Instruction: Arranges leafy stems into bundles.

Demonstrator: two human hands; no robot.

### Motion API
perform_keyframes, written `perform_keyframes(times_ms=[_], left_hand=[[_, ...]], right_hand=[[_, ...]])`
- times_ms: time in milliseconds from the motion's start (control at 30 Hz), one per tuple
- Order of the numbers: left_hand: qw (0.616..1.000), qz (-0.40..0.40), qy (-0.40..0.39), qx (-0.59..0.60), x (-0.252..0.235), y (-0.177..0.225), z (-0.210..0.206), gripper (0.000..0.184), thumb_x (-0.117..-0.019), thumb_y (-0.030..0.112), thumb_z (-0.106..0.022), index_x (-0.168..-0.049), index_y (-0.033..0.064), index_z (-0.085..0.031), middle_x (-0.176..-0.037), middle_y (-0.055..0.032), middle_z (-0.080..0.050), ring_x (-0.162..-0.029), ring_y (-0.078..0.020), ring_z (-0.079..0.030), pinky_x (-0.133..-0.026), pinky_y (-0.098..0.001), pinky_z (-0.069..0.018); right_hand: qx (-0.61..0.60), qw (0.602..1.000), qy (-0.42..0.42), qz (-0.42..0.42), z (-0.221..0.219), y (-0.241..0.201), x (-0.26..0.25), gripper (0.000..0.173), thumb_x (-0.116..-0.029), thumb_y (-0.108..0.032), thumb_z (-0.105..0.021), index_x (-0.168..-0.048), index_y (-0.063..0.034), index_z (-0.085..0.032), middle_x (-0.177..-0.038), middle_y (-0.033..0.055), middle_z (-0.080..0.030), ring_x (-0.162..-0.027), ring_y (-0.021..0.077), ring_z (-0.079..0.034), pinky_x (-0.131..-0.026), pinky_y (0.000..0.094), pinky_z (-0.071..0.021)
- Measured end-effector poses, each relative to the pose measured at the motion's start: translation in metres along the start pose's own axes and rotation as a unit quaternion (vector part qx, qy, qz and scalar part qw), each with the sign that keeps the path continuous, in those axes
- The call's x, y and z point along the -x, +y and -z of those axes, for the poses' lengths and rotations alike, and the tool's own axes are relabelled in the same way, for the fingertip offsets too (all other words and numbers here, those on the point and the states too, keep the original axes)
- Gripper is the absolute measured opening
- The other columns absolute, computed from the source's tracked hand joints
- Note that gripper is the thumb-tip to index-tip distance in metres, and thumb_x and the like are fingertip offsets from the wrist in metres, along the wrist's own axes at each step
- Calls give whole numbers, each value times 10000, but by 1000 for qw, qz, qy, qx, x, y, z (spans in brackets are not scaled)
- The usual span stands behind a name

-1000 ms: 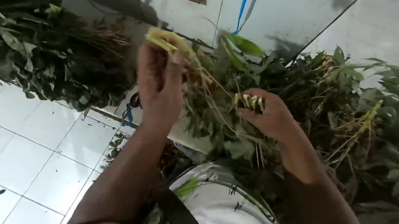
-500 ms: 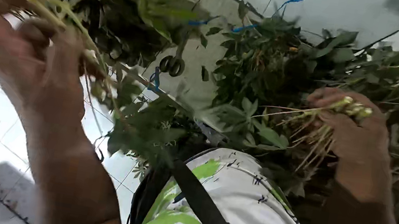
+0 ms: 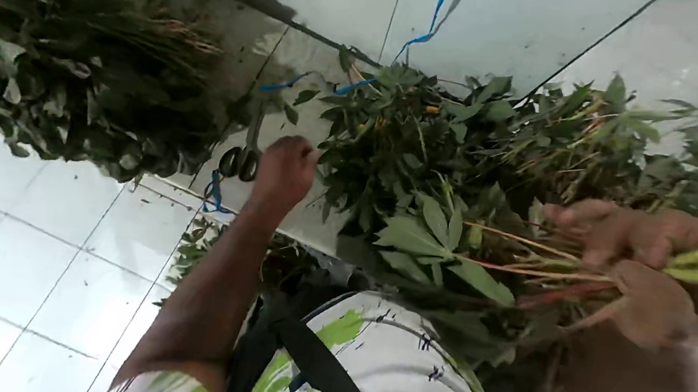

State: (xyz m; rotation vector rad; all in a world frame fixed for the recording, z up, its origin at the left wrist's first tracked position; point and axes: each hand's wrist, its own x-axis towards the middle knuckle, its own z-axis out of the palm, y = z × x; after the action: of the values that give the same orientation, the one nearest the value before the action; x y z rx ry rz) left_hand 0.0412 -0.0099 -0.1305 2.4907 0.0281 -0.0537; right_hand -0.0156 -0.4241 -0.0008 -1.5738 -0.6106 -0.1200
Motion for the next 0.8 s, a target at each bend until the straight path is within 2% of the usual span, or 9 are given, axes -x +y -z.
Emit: perform_keyframes(times_ms=[133, 233, 367, 467, 533, 567, 633, 700, 800], left_hand=[[998, 44, -27, 26, -93, 40, -63, 430, -1028, 401, -560, -1200, 22, -665, -1131, -207, -695, -1079, -384, -677, -939, -607, -539], [988, 107, -96, -51, -124, 67, -97, 766, -926, 610, -649, -1392, 12, -549, -1298, -252, -635, -1175, -435, -639, -946, -648, -522], [978, 151, -141, -36, -131, 83, -109, 677, -879, 414, -744, -1354, -21, -537, -1274, -278, -628, -1154, -458, -637, -917, -672, -522], [974, 63, -75, 205, -121, 71, -89, 574, -896, 292, -760, -1375, 38, -570, -1191, -190, -690, -1046, -315, -694, -901, -534, -580], [905, -5, -70, 419, -106, 65, -66, 433, -956, 137, -660, -1369, 66, -553, -1150, -108, -670, -917, -192, -672, -778, -383, -596], [879, -1, -74, 471, -100, 60, -57, 413, -967, 119, -607, -1374, 70, -561, -1167, -90, -671, -932, -169, -671, -795, -372, -598], [894, 111, -70, 429, -89, 47, -50, 376, -1004, 192, -606, -1359, 71, -588, -1149, -99, -679, -943, -172, -673, -826, -392, -589], [896, 243, -45, 368, -83, 34, -52, 391, -958, 288, -675, -1269, 53, -634, -1075, -142, -690, -913, -233, -674, -803, -472, -580], [898, 237, -16, 370, -68, 25, -38, 417, -947, 240, -684, -1328, 90, -609, -1099, -131, -685, -921, -221, -677, -794, -450, -584]], right_hand=[[-28, 997, 67, -13, 3, -25, 35, 137, -886, -327, -729, -947, -233, -650, -782, -34, -672, -788, 209, -706, -871, 500, -609], [-15, 996, 81, -20, 10, -35, 61, 123, -916, -322, -719, -982, -240, -657, -805, -62, -670, -804, 162, -698, -873, 431, -608], [19, 987, 156, -44, 21, -39, 97, 129, -886, -274, -727, -976, -239, -641, -784, -53, -651, -787, 170, -685, -857, 430, -602], [19, 981, 188, -54, 28, -38, 112, 121, -875, -235, -707, -978, -246, -645, -775, -54, -647, -781, 173, -686, -863, 442, -604], [-13, 978, 202, -58, 29, -34, 110, 112, -883, -237, -707, -974, -249, -643, -765, -57, -648, -781, 176, -694, -873, 455, -609], [-34, 976, 207, -61, 29, -30, 106, 107, -886, -230, -706, -968, -247, -641, -758, -57, -649, -771, 175, -697, -867, 457, -615], [-72, 970, 220, -79, 27, -19, 95, 93, -886, -187, -690, -953, -225, -638, -744, -43, -640, -729, 176, -687, -813, 446, -620], [-76, 970, 203, -107, 23, -12, 77, 104, -888, -191, -694, -966, -229, -637, -753, -43, -629, -710, 160, -672, -765, 409, -621], [-61, 981, 135, -123, 13, -1, 50, 148, -890, -272, -746, -1012, -238, -669, -788, -48, -649, -712, 137, -670, -727, 362, -620]])
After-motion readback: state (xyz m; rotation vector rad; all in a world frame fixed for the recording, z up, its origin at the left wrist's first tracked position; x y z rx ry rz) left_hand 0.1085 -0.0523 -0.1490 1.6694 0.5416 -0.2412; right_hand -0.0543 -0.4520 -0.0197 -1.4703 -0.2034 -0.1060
